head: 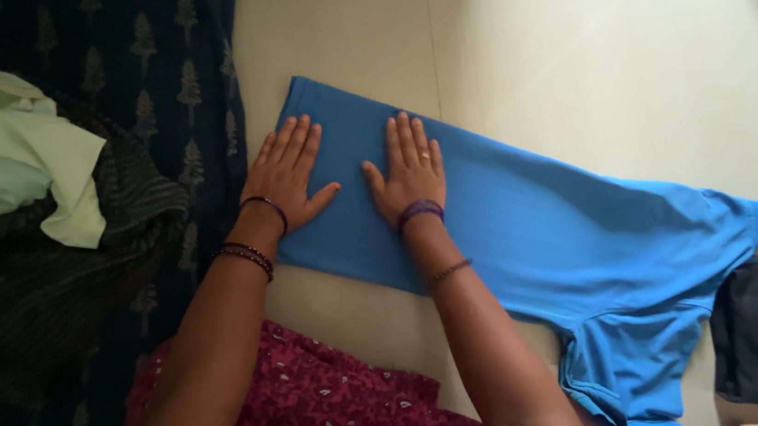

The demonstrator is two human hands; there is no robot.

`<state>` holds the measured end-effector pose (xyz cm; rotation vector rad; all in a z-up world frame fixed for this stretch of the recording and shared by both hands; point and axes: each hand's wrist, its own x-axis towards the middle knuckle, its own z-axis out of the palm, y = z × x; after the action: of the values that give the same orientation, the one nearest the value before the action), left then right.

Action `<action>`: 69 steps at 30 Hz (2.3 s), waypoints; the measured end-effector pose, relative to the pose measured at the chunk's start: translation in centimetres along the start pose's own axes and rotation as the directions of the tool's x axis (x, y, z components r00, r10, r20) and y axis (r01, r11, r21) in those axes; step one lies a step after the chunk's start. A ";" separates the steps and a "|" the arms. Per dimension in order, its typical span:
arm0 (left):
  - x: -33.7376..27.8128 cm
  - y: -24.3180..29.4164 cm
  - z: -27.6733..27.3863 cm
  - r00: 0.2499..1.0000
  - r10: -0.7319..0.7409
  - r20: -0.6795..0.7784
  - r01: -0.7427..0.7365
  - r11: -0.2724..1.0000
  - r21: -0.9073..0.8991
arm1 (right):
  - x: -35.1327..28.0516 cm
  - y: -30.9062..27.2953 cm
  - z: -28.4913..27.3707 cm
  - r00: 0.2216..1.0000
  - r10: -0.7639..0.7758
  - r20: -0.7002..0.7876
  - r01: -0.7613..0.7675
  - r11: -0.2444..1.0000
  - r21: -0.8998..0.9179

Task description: The person folds a blue polo shirt on the floor. They smooth the fabric, fold the sides and sleeves inward, then fold the shirt in half and finally into a compact rectangle.

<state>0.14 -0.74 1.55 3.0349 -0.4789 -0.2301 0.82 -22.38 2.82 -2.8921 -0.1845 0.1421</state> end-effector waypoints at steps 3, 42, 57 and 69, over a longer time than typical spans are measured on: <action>0.1 -0.1 -0.2 0.999 -0.020 0.048 0.018 0.999 0.041 | -0.6 1.6 0.3 1.000 0.009 -0.026 -0.009 1.000 -0.016; 0.5 -1.1 1.5 1.000 -0.002 0.006 0.002 1.000 0.004 | -13.4 34.1 -4.5 0.939 0.254 -0.233 -0.297 0.939 -0.173; 0.8 -2.1 2.9 0.997 0.030 -0.071 -0.037 0.993 -0.109 | -9.3 19.5 0.4 0.648 0.425 -0.632 -0.523 0.852 0.037; 0.3 -3.0 3.2 0.991 0.068 -0.113 -0.084 0.986 -0.147 | -14.5 16.1 2.8 0.733 0.610 -0.302 -0.668 0.730 -0.147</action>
<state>0.83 1.91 -1.93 2.8570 -0.5414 -0.0931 -12.02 -39.28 -2.62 -3.0420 0.9315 -0.1190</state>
